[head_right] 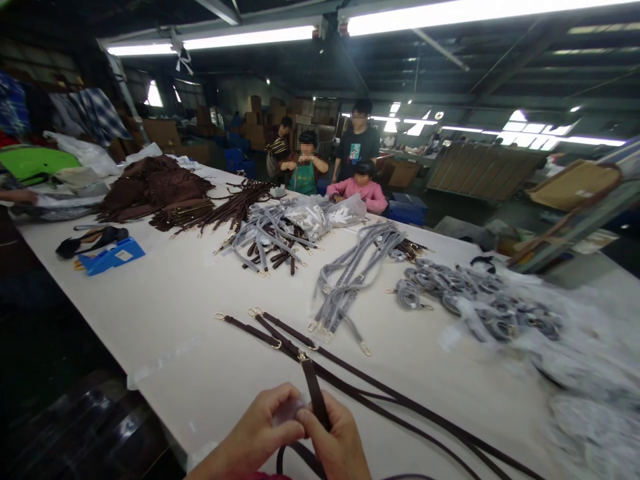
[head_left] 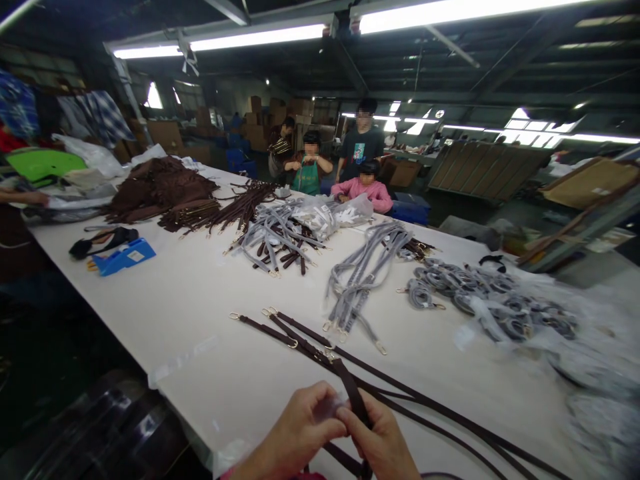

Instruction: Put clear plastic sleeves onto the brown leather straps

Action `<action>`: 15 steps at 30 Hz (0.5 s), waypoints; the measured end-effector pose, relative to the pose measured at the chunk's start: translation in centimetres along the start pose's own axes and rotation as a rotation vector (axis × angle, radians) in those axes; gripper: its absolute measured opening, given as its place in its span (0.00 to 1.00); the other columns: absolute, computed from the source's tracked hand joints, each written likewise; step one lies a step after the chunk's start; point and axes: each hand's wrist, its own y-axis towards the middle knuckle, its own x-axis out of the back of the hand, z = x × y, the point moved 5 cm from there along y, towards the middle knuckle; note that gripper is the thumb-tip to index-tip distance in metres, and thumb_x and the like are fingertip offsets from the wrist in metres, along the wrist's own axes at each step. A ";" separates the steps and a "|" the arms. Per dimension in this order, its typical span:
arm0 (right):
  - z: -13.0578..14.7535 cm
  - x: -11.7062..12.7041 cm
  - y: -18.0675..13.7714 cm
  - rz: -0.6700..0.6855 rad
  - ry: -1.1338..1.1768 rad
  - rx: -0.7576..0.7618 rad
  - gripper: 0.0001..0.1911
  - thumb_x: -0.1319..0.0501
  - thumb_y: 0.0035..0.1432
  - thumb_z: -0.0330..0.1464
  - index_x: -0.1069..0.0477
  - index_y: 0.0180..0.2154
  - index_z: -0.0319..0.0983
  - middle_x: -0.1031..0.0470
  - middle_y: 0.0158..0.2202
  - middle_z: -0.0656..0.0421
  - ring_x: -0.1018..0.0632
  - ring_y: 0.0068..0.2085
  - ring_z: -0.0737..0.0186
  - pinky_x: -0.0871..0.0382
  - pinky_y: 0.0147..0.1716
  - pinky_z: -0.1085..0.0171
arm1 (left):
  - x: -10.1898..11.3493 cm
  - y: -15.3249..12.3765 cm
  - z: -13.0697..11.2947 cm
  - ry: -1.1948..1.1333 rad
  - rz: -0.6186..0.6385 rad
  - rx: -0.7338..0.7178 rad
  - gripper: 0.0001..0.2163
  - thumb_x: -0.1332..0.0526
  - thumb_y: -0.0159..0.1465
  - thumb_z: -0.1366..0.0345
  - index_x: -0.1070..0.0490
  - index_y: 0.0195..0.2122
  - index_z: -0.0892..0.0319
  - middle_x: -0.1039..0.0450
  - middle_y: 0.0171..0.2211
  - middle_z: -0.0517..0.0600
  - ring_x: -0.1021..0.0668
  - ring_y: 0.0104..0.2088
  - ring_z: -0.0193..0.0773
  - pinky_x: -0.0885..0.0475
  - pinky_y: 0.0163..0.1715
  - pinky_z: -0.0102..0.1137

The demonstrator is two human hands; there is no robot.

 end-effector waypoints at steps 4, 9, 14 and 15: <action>0.1 -0.3 -0.1 0.025 0.085 -0.057 0.25 0.37 0.53 0.53 0.32 0.27 0.36 0.35 0.21 0.65 0.41 0.19 0.74 0.52 0.19 0.68 | 0.1 0.5 1.1 -0.145 -0.080 0.050 0.05 0.40 0.49 0.64 0.36 0.24 0.59 0.30 0.20 0.45 0.33 0.21 0.32 0.41 0.24 0.28; -0.1 -0.4 -0.3 -0.036 0.197 -0.069 0.28 0.39 0.53 0.56 0.32 0.27 0.36 0.38 0.16 0.67 0.45 0.17 0.76 0.58 0.18 0.68 | 0.6 0.8 1.5 -0.048 -0.098 -0.013 0.08 0.40 0.51 0.61 0.34 0.21 0.59 0.31 0.18 0.46 0.35 0.21 0.31 0.44 0.23 0.28; -0.4 0.2 -0.5 -0.087 0.197 -0.094 0.31 0.46 0.56 0.59 0.32 0.32 0.36 0.45 0.11 0.70 0.46 0.16 0.73 0.56 0.20 0.67 | 0.4 1.0 1.7 0.101 -0.103 -0.094 0.22 0.45 0.61 0.46 0.38 0.18 0.58 0.39 0.16 0.44 0.37 0.20 0.32 0.43 0.24 0.29; -0.4 0.2 -0.5 -0.076 0.203 -0.086 0.31 0.45 0.56 0.59 0.31 0.33 0.35 0.45 0.11 0.70 0.46 0.16 0.73 0.56 0.20 0.67 | 0.4 1.1 1.7 0.103 -0.105 -0.107 0.24 0.47 0.62 0.44 0.38 0.18 0.58 0.40 0.16 0.44 0.37 0.20 0.32 0.43 0.24 0.29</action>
